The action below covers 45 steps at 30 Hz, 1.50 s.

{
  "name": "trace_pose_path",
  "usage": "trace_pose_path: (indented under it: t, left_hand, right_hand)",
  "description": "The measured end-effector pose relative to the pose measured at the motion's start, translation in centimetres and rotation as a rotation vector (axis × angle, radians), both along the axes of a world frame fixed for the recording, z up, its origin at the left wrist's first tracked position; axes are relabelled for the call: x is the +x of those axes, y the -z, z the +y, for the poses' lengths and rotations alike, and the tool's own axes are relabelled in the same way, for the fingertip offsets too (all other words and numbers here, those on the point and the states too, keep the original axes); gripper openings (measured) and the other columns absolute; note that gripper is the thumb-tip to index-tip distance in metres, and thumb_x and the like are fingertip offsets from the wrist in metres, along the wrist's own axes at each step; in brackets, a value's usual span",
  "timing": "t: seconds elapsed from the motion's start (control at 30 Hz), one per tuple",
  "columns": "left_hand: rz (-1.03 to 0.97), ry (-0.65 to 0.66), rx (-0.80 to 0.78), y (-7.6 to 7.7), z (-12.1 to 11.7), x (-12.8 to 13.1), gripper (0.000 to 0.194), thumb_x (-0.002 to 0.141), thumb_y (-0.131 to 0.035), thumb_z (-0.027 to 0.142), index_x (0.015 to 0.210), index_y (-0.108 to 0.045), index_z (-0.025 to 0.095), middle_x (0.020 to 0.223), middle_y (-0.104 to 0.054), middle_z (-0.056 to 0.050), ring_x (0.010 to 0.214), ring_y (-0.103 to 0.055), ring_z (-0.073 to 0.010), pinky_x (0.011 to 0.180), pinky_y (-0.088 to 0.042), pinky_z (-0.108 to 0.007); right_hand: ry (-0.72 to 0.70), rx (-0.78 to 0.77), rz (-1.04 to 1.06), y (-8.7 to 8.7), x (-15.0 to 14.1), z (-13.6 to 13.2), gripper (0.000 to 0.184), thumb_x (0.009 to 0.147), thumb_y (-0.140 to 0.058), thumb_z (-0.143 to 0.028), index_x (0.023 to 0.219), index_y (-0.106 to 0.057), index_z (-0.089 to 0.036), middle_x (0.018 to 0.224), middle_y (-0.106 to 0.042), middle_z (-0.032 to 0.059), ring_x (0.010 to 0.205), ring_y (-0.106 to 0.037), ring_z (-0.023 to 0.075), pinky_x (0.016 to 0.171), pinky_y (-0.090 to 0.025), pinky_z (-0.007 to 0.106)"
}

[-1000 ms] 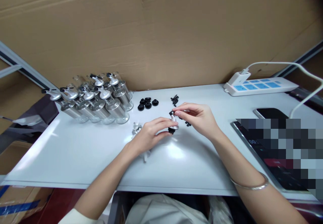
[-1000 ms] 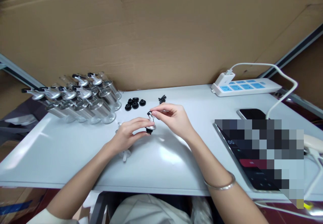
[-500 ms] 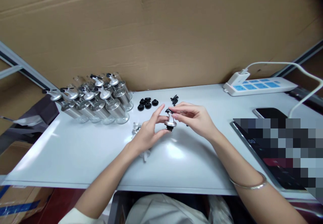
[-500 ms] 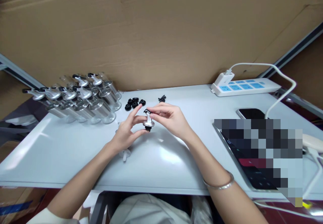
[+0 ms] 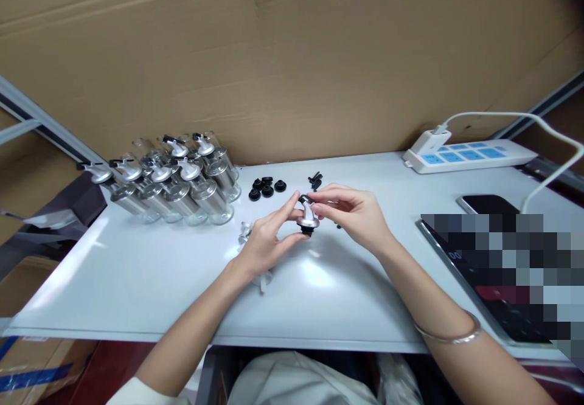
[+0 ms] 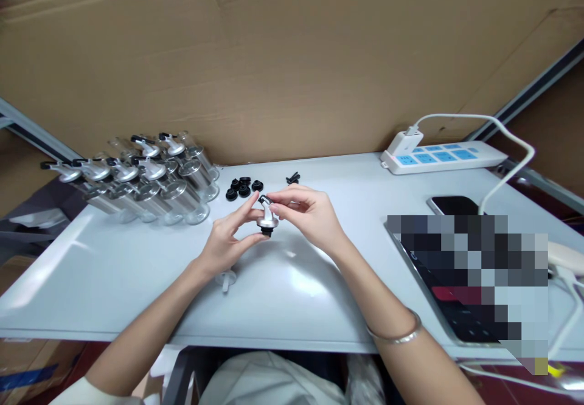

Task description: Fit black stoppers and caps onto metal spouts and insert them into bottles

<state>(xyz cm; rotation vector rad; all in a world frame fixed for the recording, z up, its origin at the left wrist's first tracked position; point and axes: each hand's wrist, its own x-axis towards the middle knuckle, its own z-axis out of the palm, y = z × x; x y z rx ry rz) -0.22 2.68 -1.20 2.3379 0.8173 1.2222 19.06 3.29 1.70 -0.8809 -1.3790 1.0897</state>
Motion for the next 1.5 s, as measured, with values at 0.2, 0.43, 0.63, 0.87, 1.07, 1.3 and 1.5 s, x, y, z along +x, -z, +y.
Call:
trace_pose_path:
  t: [0.2, 0.43, 0.63, 0.87, 1.07, 1.3, 1.5]
  left_hand:
    - [0.000, -0.006, -0.034, -0.14, -0.06, -0.04, 0.074, 0.084, -0.067, 0.028, 0.148, -0.029, 0.030, 0.108, -0.071, -0.005, 0.103, -0.068, -0.0196, 0.095, -0.054, -0.036]
    - [0.012, 0.028, -0.084, -0.13, -0.02, -0.24, 0.073, 0.084, -0.067, 0.026, 0.147, -0.030, 0.029, 0.109, -0.070, -0.006, 0.102, -0.067, -0.0200, 0.095, -0.053, -0.037]
    - [-0.018, 0.029, -0.113, -0.26, -0.04, -0.27, 0.071, 0.084, -0.067, 0.026, 0.146, -0.033, 0.029, 0.110, -0.070, -0.007, 0.102, -0.068, -0.0199, 0.095, -0.053, -0.035]
    - [-0.152, -0.029, -0.215, -0.08, 0.06, -0.25, 0.068, 0.082, -0.069, 0.024, 0.143, -0.040, 0.028, 0.107, -0.069, -0.007, 0.100, -0.067, -0.0205, 0.096, -0.051, -0.038]
    - [-0.333, 0.004, -0.345, -0.19, 0.23, 0.10, 0.068, 0.080, -0.070, 0.020, 0.142, -0.041, 0.028, 0.107, -0.068, -0.005, 0.101, -0.066, -0.0196, 0.098, -0.050, -0.038]
    - [-0.354, 0.068, -0.399, -0.55, 0.18, 0.09, 0.067, 0.079, -0.071, 0.020, 0.140, -0.044, 0.028, 0.104, -0.068, -0.005, 0.099, -0.066, -0.0183, 0.096, -0.051, -0.036]
    - [-0.330, 0.085, -0.410, -0.48, 0.17, -0.01, 0.068, 0.080, -0.071, 0.019, 0.141, -0.042, 0.028, 0.106, -0.068, -0.005, 0.101, -0.065, -0.0187, 0.097, -0.050, -0.036]
  right_hand:
    - [0.007, 0.013, -0.001, 0.26, 0.11, 0.16, 0.022, 0.066, -0.082, -0.036, 0.084, -0.079, -0.023, 0.074, -0.065, 0.0026, 0.061, -0.063, 0.0131, 0.060, -0.059, 0.032]
    - [-0.021, 0.018, 0.023, 0.22, 0.03, 0.02, 0.022, 0.066, -0.082, -0.037, 0.083, -0.079, -0.023, 0.076, -0.066, 0.0031, 0.059, -0.062, 0.0126, 0.062, -0.060, 0.034]
    - [-0.055, 0.042, -0.017, 0.31, 0.08, 0.10, 0.026, 0.067, -0.081, -0.037, 0.089, -0.078, -0.023, 0.083, -0.068, 0.0049, 0.070, -0.065, 0.0156, 0.066, -0.059, 0.033]
    - [0.001, 0.185, -0.204, 0.65, 0.35, 0.23, 0.047, 0.069, -0.079, -0.042, 0.112, -0.071, -0.025, 0.100, -0.067, 0.0075, 0.086, -0.064, 0.0202, 0.079, -0.056, 0.039]
    - [0.000, 0.322, -0.361, 0.59, 0.15, -0.04, 0.042, 0.080, -0.070, -0.029, 0.122, -0.065, -0.025, 0.106, -0.068, 0.0080, 0.088, -0.063, 0.0197, 0.079, -0.056, 0.039]
    - [-0.002, 0.358, -0.368, 0.86, 0.07, -0.02, 0.045, 0.080, -0.070, -0.028, 0.125, -0.064, -0.026, 0.103, -0.070, 0.0076, 0.082, -0.063, 0.0186, 0.078, -0.056, 0.039]
    - [-0.038, 0.299, -0.284, 0.86, 0.15, 0.13, 0.043, 0.079, -0.072, -0.036, 0.120, -0.067, -0.026, 0.096, -0.072, 0.0068, 0.081, -0.066, 0.0191, 0.078, -0.057, 0.038]
